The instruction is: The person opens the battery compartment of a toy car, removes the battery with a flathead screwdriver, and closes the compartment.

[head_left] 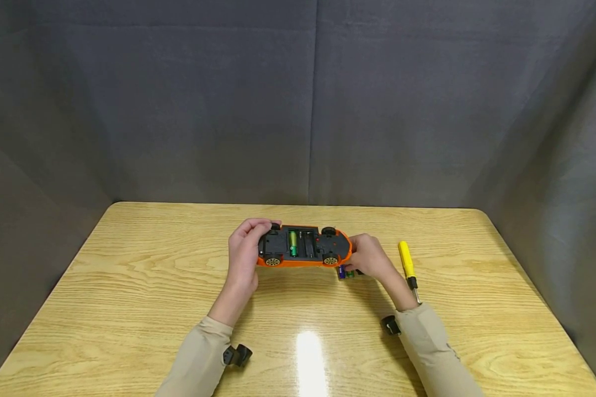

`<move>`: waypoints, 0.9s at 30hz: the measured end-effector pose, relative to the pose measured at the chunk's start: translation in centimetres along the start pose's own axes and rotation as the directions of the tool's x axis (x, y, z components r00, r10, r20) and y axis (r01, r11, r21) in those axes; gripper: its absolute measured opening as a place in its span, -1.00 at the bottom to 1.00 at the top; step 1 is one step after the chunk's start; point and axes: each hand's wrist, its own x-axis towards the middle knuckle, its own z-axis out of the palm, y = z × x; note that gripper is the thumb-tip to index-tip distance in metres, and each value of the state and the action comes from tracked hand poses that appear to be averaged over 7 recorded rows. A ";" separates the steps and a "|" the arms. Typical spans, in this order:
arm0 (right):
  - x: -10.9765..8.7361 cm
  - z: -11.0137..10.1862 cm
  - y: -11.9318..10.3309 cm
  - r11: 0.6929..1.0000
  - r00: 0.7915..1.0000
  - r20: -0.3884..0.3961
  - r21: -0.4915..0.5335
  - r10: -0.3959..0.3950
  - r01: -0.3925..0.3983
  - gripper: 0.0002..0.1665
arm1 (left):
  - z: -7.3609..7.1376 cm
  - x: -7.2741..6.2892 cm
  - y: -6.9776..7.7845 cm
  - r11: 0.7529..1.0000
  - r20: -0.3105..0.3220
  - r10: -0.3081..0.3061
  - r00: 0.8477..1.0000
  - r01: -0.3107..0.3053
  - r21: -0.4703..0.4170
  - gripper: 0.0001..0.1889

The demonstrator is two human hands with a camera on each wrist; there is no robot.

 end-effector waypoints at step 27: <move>-0.4 0.2 -0.3 0.989 0.994 -0.075 -0.133 -0.082 0.071 -0.83 | 0.0 0.1 0.0 1.000 -0.015 -0.005 1.000 0.005 0.001 -0.89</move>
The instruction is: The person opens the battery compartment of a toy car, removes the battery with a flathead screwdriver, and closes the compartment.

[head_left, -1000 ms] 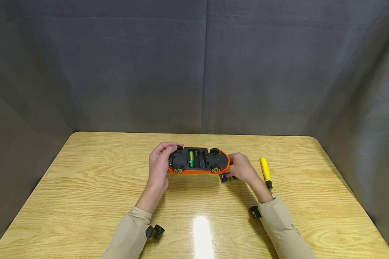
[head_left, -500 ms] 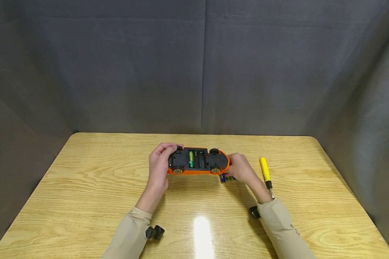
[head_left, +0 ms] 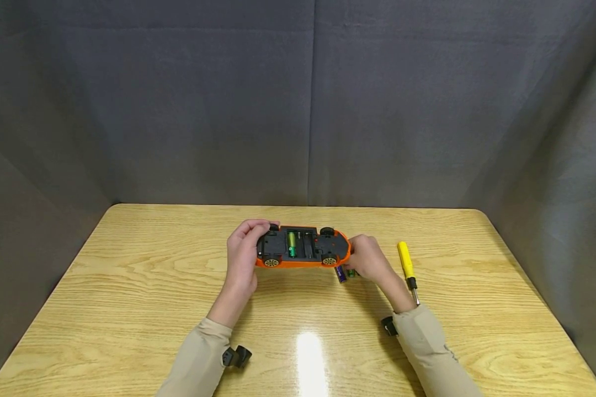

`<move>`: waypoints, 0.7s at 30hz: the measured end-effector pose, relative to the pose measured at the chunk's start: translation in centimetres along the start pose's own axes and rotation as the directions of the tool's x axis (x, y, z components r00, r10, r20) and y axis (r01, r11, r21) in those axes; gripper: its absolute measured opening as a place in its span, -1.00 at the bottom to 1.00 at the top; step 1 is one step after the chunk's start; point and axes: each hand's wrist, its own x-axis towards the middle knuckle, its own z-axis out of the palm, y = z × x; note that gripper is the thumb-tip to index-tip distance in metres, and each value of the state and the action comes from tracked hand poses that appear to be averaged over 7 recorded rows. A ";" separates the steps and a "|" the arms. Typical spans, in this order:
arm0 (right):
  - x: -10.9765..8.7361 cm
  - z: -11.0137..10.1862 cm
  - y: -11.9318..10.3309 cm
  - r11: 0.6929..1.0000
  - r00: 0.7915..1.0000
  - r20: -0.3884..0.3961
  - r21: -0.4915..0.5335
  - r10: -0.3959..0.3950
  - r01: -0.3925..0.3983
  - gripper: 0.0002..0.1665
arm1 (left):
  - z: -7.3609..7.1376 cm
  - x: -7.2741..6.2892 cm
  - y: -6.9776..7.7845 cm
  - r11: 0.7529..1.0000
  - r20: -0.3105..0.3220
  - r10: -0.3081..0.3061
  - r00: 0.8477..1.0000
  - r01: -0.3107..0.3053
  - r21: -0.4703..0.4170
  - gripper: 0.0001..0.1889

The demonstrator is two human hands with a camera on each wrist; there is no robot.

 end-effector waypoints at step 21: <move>-1.6 -4.0 -1.8 0.993 0.963 -0.247 0.028 -0.105 0.115 -0.83 | -0.2 0.2 -0.1 1.000 -0.008 -0.009 1.000 0.009 -0.017 -0.90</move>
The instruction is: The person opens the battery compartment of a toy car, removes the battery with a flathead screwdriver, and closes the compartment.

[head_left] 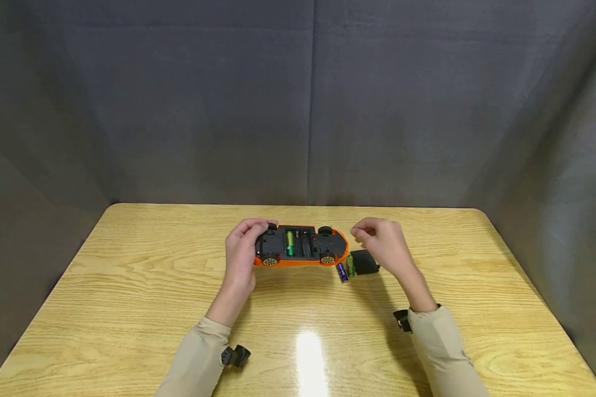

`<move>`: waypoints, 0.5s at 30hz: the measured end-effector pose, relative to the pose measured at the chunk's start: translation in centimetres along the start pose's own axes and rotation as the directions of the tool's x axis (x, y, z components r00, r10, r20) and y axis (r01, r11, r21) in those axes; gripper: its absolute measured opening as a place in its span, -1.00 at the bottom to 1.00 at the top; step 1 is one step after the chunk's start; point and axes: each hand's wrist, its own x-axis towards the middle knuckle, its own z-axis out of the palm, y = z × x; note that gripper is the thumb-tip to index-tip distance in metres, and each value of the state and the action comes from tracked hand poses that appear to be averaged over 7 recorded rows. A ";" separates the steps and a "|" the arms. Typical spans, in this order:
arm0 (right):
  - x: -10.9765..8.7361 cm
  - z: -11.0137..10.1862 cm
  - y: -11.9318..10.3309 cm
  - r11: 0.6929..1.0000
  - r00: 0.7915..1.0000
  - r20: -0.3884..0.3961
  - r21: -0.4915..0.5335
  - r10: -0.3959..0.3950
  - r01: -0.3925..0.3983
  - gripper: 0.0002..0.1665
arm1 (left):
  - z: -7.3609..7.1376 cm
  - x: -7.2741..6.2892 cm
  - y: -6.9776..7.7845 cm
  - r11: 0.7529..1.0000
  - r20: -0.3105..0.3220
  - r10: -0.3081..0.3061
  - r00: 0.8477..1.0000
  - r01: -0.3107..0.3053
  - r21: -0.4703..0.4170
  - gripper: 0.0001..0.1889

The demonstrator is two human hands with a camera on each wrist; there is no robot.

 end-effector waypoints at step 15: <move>-1.0 -0.7 -2.9 0.996 0.995 -0.036 -0.013 -0.091 0.090 -0.86 | 0.3 -0.2 -0.2 1.000 0.015 0.016 1.000 -0.016 0.004 -0.90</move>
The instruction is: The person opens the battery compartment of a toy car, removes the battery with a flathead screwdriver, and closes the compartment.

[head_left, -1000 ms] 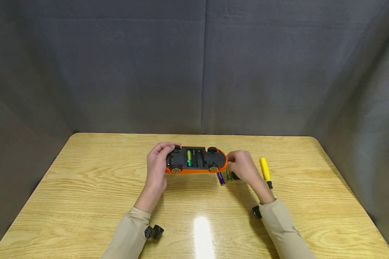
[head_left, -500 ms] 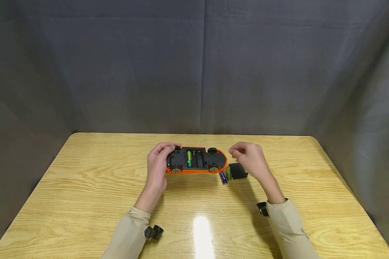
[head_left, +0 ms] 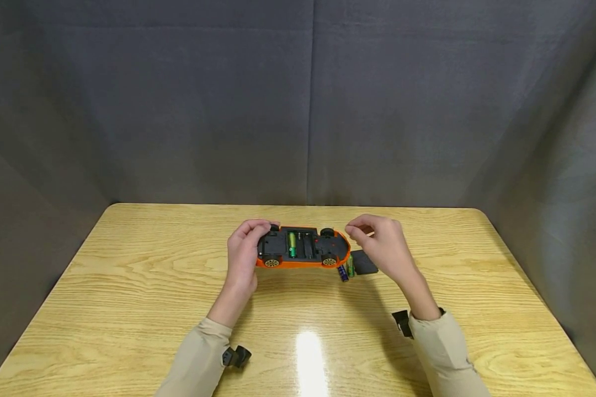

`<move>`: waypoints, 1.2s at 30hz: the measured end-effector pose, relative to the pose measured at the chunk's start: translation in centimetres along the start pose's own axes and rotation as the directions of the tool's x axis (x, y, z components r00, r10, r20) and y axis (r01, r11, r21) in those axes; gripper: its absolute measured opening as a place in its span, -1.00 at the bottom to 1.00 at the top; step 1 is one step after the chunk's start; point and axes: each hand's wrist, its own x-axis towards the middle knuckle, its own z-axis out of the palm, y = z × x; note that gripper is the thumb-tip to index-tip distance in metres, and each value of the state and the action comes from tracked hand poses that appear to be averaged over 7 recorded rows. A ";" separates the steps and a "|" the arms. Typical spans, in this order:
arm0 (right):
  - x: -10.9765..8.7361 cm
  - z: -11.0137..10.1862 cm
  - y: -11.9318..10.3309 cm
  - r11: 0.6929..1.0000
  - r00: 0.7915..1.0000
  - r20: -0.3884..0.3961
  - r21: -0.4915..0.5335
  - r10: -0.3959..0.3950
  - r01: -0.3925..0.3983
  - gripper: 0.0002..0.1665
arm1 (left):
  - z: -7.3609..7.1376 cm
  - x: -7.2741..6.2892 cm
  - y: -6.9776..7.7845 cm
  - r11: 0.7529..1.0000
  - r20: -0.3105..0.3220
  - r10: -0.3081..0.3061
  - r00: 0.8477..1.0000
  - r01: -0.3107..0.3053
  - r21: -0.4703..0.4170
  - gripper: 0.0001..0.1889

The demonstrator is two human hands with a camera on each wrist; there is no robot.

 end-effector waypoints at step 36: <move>-1.4 3.5 -3.7 0.979 0.979 0.068 0.092 -0.191 0.184 -0.78 | 0.5 -0.4 -0.6 1.000 0.027 -0.003 1.000 0.003 0.010 -0.90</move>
